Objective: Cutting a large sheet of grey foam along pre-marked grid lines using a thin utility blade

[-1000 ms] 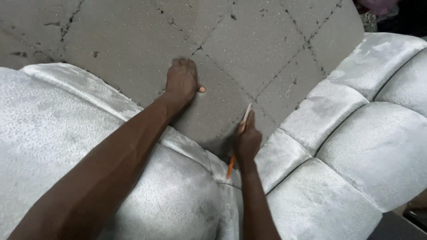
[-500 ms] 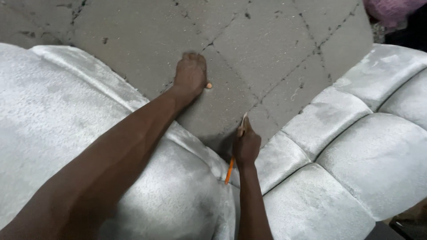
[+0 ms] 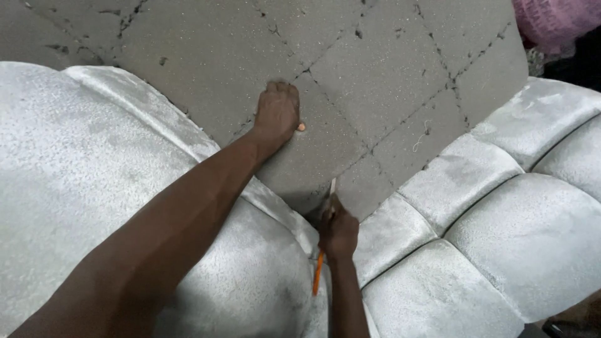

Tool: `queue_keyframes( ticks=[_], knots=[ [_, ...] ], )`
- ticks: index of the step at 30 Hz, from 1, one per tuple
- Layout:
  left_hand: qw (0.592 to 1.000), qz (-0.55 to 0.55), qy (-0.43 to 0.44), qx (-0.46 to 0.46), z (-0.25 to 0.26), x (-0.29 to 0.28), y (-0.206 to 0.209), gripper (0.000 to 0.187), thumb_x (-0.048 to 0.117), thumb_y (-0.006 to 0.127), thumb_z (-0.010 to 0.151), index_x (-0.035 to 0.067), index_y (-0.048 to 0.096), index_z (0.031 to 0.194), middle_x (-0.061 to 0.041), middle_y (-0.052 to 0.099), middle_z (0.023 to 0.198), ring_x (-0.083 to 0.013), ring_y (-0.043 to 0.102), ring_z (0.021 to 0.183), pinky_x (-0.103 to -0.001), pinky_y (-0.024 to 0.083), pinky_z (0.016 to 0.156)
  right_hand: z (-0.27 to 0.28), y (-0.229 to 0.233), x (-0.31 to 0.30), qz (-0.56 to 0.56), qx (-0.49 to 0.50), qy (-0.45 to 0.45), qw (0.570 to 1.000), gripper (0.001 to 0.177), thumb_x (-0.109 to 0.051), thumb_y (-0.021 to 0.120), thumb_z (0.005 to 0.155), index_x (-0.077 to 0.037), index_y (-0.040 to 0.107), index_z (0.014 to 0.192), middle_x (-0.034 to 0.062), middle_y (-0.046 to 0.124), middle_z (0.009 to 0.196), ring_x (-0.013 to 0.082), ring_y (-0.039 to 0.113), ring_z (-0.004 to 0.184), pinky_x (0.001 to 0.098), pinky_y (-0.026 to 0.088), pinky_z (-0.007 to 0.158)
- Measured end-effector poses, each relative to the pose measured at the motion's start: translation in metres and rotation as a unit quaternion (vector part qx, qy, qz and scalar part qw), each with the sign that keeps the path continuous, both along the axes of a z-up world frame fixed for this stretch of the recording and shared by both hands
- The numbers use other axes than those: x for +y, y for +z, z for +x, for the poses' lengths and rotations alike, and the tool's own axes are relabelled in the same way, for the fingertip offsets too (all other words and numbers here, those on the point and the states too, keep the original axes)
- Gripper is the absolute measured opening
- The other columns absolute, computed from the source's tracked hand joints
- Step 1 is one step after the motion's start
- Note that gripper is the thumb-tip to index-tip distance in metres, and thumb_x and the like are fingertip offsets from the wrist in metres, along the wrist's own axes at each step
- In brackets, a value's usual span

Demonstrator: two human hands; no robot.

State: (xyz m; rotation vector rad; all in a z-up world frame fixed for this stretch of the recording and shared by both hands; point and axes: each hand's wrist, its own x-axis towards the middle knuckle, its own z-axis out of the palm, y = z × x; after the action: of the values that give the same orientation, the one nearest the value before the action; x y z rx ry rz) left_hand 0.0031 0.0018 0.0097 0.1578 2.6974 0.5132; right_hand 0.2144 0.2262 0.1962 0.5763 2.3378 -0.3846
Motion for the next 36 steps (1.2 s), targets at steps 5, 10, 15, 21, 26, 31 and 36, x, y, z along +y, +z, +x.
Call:
queue_keyframes(
  ticks=[5, 10, 15, 21, 26, 31, 36],
  knots=[
    [1.0, 0.02, 0.003, -0.015, 0.003, 0.005, -0.054, 0.089, 0.06, 0.107, 0.093, -0.01, 0.081, 0.141, -0.032, 0.082, 0.129, -0.0517, 0.076, 0.129, -0.059, 0.07, 0.1, -0.007, -0.038, 0.015, -0.006, 0.015, 0.045, 0.999, 0.064, -0.018, 0.084, 0.109, -0.01, 0.078, 0.172, 0.0288, 0.095, 0.105, 0.0524, 0.093, 0.103, 0.0667, 0.07, 0.098],
    [1.0, 0.011, 0.001, -0.014, 0.0, 0.009, -0.057, 0.088, 0.061, 0.107, 0.092, -0.009, 0.082, 0.139, -0.031, 0.083, 0.125, -0.0497, 0.078, 0.127, -0.057, 0.07, 0.099, 0.012, -0.01, 0.006, -0.019, -0.044, -0.033, 0.998, 0.062, -0.026, 0.076, 0.113, -0.021, 0.079, 0.175, 0.0213, 0.097, 0.098, 0.0446, 0.095, 0.106, 0.0622, 0.073, 0.098],
    [0.999, 0.026, 0.007, -0.024, -0.002, 0.004, -0.002, 0.088, 0.06, 0.105, 0.096, -0.011, 0.08, 0.142, -0.034, 0.082, 0.13, -0.0519, 0.077, 0.131, -0.06, 0.07, 0.101, 0.006, -0.074, 0.03, 0.015, -0.024, 0.104, 0.994, 0.056, -0.022, 0.072, 0.117, -0.021, 0.081, 0.172, 0.0202, 0.096, 0.095, 0.0459, 0.095, 0.094, 0.0586, 0.072, 0.091],
    [0.998, 0.048, 0.027, -0.022, 0.001, 0.015, -0.069, 0.091, 0.065, 0.102, 0.092, -0.01, 0.078, 0.138, -0.033, 0.079, 0.129, -0.0528, 0.073, 0.132, -0.06, 0.069, 0.105, 0.013, -0.024, 0.011, -0.067, -0.049, -0.052, 0.995, 0.057, -0.024, 0.078, 0.115, -0.018, 0.082, 0.172, 0.022, 0.094, 0.092, 0.0336, 0.094, 0.082, 0.0524, 0.072, 0.076],
    [1.0, 0.028, 0.004, -0.009, 0.004, 0.005, -0.045, 0.09, 0.07, 0.098, 0.094, -0.007, 0.079, 0.137, -0.03, 0.08, 0.124, -0.051, 0.076, 0.128, -0.059, 0.07, 0.097, 0.009, -0.053, 0.012, -0.069, -0.042, -0.036, 0.996, 0.056, -0.021, 0.075, 0.114, -0.015, 0.082, 0.169, 0.028, 0.094, 0.1, 0.0453, 0.095, 0.096, 0.0564, 0.058, 0.073],
    [0.999, 0.036, 0.019, 0.023, 0.003, 0.008, -0.056, 0.073, 0.056, 0.096, 0.108, -0.01, 0.08, 0.137, -0.03, 0.081, 0.122, -0.0507, 0.078, 0.123, -0.06, 0.071, 0.092, 0.025, -0.036, 0.005, -0.08, -0.065, 0.007, 0.995, 0.054, -0.015, 0.071, 0.121, -0.008, 0.077, 0.175, 0.0259, 0.094, 0.092, 0.0297, 0.093, 0.081, 0.0415, 0.073, 0.078],
    [0.998, 0.049, 0.019, 0.045, 0.006, 0.005, -0.029, 0.076, 0.062, 0.091, 0.108, -0.01, 0.08, 0.131, -0.031, 0.079, 0.116, -0.0528, 0.078, 0.119, -0.061, 0.072, 0.088, 0.02, -0.071, 0.016, -0.09, -0.12, -0.003, 0.989, 0.062, -0.02, 0.082, 0.108, -0.016, 0.082, 0.17, 0.0146, 0.091, 0.155, 0.0489, 0.087, 0.135, 0.0631, 0.071, 0.111]
  ],
)
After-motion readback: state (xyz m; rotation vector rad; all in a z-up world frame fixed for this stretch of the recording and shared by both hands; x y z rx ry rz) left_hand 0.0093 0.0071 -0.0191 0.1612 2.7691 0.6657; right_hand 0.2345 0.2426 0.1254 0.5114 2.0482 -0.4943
